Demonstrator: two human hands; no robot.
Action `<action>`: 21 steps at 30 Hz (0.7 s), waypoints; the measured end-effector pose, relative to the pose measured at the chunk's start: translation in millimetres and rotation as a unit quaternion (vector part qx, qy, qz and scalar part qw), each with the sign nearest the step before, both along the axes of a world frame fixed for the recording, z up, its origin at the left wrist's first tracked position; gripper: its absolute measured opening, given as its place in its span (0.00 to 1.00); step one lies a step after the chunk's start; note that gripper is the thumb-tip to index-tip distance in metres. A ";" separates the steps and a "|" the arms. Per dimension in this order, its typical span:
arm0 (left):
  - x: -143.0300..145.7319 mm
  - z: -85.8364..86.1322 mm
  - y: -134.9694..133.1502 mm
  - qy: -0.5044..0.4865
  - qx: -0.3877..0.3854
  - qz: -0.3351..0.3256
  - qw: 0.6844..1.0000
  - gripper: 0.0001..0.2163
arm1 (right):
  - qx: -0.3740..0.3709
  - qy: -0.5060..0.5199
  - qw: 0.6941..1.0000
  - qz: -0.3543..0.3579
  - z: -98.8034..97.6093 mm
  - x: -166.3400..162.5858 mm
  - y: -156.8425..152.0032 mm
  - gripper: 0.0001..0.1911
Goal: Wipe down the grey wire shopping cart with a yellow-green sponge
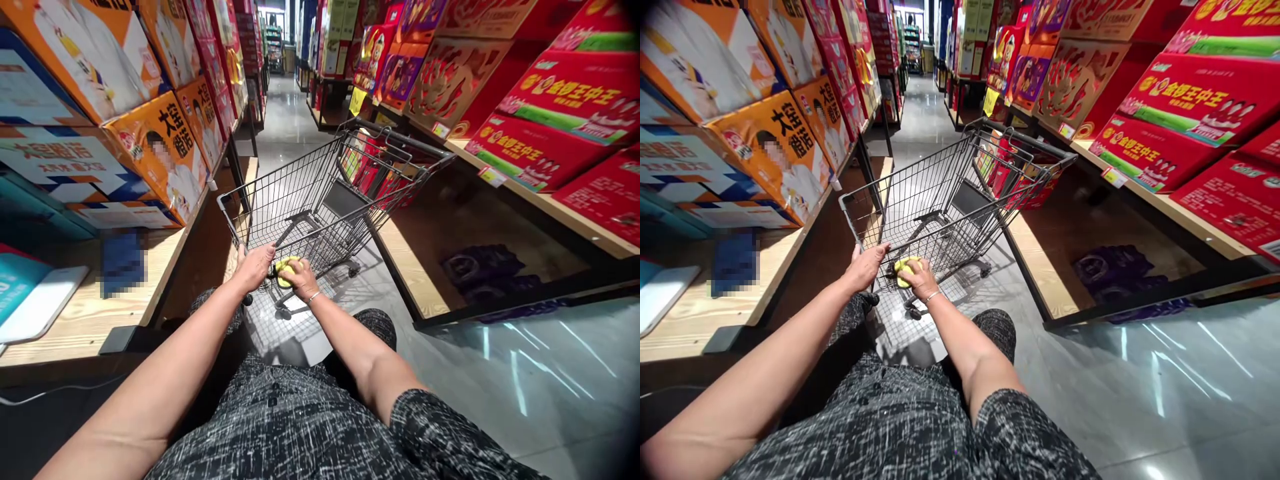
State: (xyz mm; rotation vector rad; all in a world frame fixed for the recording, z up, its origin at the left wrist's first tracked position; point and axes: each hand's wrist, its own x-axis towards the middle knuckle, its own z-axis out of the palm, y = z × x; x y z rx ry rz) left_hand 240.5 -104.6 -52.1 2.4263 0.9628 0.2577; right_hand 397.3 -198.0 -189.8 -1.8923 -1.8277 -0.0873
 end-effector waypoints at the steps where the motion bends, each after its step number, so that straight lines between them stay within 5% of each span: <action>1: -0.6 -3.7 0.4 0.012 0.015 -0.001 1.000 0.27 | -0.040 0.000 0.999 0.005 -10.1 -3.2 -2.0 0.15; 5: -6.2 -17.4 11.2 0.026 0.056 0.004 0.998 0.26 | -0.066 -0.001 0.998 -0.002 -7.0 -3.2 -6.3 0.19; 11: -6.3 -22.2 24.0 0.041 0.097 0.024 0.994 0.21 | 0.084 -0.045 0.994 -0.050 84.6 9.7 13.9 0.20; 16: -3.1 -24.8 21.9 0.006 0.122 0.039 0.992 0.21 | -0.012 -0.114 0.991 -0.065 123.4 38.3 27.7 0.22; 21: -1.5 -25.5 19.0 -0.008 0.114 0.046 0.992 0.22 | -0.076 -0.145 0.970 -0.177 148.3 123.7 8.2 0.24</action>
